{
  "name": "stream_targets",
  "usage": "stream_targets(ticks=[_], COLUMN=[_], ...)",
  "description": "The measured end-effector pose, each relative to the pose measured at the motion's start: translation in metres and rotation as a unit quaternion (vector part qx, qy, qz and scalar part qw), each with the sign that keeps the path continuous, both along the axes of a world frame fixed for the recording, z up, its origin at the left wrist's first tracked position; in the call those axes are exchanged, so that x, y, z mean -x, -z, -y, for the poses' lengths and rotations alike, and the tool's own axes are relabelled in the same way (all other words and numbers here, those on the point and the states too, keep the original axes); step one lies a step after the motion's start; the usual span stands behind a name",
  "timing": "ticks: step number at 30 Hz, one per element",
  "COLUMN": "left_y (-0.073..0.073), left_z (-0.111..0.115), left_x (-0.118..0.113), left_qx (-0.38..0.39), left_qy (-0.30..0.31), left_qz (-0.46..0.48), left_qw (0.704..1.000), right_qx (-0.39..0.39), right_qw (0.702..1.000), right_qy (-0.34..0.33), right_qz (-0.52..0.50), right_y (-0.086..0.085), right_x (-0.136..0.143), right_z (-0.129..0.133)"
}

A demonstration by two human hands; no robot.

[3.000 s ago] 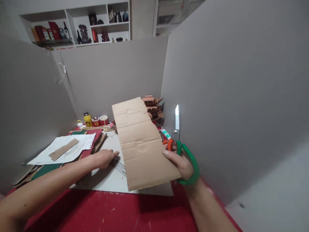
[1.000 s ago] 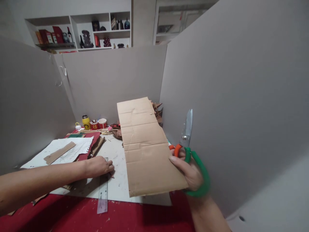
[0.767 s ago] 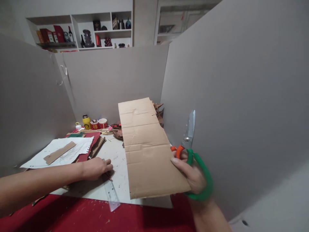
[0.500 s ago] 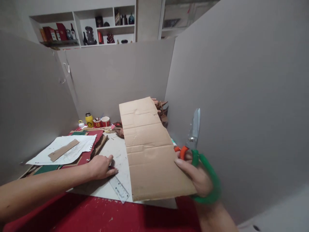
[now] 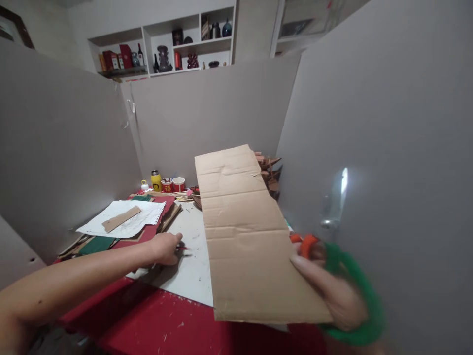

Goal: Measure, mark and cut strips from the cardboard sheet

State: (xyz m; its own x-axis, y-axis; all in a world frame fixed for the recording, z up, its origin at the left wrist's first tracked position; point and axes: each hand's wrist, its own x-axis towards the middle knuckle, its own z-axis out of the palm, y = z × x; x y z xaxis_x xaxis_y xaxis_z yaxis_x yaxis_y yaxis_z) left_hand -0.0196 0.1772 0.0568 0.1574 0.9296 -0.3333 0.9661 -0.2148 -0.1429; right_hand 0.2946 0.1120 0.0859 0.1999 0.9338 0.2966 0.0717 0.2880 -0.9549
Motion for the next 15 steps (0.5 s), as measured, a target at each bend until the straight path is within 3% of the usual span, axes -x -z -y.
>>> stream_targets(ticks=[4, 9, 15], left_y=[0.005, 0.015, -0.005], left_z=[0.004, 0.024, 0.038], left_x=[0.007, -0.001, -0.011], left_qx=[0.022, -0.010, -0.059], left_qy=[-0.023, -0.034, -0.041], left_qz=[0.014, 0.016, 0.100], left_qw=[0.999, 0.999, 0.992], right_qx=[0.009, 0.006, 0.004], right_qw=[0.999, 0.998, 0.986], right_qy=[0.020, -0.029, -0.111], right_qz=[-0.026, -0.054, -0.122], right_y=[0.009, 0.004, -0.001], right_x=[-0.003, -0.004, -0.004], right_z=[-0.002, -0.001, 0.005])
